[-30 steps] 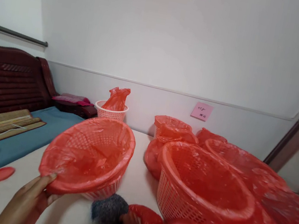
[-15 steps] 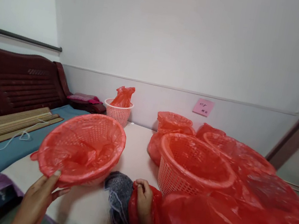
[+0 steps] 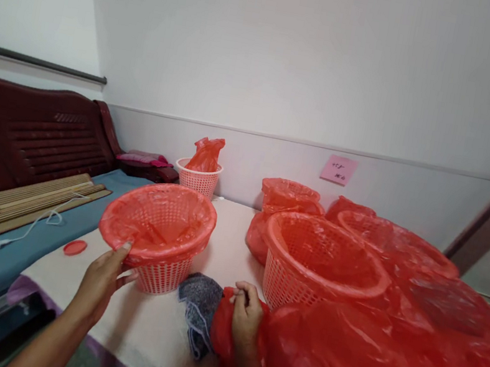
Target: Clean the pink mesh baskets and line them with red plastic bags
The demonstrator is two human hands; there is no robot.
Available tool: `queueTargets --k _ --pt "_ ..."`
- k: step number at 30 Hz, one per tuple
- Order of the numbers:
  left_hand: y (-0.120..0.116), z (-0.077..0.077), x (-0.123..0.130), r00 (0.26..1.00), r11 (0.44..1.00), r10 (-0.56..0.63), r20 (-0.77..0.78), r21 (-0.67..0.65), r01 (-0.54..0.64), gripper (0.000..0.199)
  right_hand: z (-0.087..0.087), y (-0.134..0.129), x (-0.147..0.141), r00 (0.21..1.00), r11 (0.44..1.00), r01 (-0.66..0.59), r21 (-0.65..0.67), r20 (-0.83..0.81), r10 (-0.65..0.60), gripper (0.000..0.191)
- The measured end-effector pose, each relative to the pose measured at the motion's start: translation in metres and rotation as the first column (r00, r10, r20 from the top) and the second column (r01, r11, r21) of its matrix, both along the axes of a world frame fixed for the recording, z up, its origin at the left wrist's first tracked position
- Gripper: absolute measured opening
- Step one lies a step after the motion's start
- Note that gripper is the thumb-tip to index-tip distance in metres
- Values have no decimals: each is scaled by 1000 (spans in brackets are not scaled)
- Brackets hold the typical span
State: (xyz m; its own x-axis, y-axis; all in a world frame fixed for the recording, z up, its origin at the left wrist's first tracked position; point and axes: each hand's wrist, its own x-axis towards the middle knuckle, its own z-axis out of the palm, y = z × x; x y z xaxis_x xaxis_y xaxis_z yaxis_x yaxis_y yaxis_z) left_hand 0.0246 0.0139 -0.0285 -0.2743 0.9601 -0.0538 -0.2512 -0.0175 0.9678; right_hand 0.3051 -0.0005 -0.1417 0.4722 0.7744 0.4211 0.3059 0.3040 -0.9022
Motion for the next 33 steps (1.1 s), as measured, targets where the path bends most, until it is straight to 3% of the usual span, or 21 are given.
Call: queueTargets --k 6,9,11,14,16,18,22,27,33 --pt "15 8 0 1000 1000 -9 7 -22 9 44 9 -10 -16 972 983 -154 -100 162 169 23" --pt "13 7 3 1000 1000 -14 25 2 14 46 -3 -15 -37 942 959 -193 -208 233 240 22" --pt "5 -1 8 999 1000 -20 33 7 20 48 -17 -19 -50 931 949 -169 -267 273 242 34" --pt "-15 -25 22 999 998 -44 23 -37 45 47 -43 -24 -63 905 924 -72 -374 365 218 58" --pt "-31 -47 37 997 993 -76 5 -94 76 48 -57 -25 -65 873 905 5 -425 444 203 61" --pt "-46 -70 54 992 981 -130 -8 -147 127 49 -65 -22 -64 859 901 51 -431 479 180 50" --pt "-66 -110 86 972 946 -228 -60 -251 207 49 -65 -7 -49 914 911 35 -412 381 138 25" --pt "-62 -146 108 959 924 -256 -119 -321 207 45 -63 1 -32 968 939 -82 -334 197 155 27" --pt "-40 -178 128 942 957 -136 -308 -288 44 50 -72 -20 -30 981 951 -182 -249 25 194 21"
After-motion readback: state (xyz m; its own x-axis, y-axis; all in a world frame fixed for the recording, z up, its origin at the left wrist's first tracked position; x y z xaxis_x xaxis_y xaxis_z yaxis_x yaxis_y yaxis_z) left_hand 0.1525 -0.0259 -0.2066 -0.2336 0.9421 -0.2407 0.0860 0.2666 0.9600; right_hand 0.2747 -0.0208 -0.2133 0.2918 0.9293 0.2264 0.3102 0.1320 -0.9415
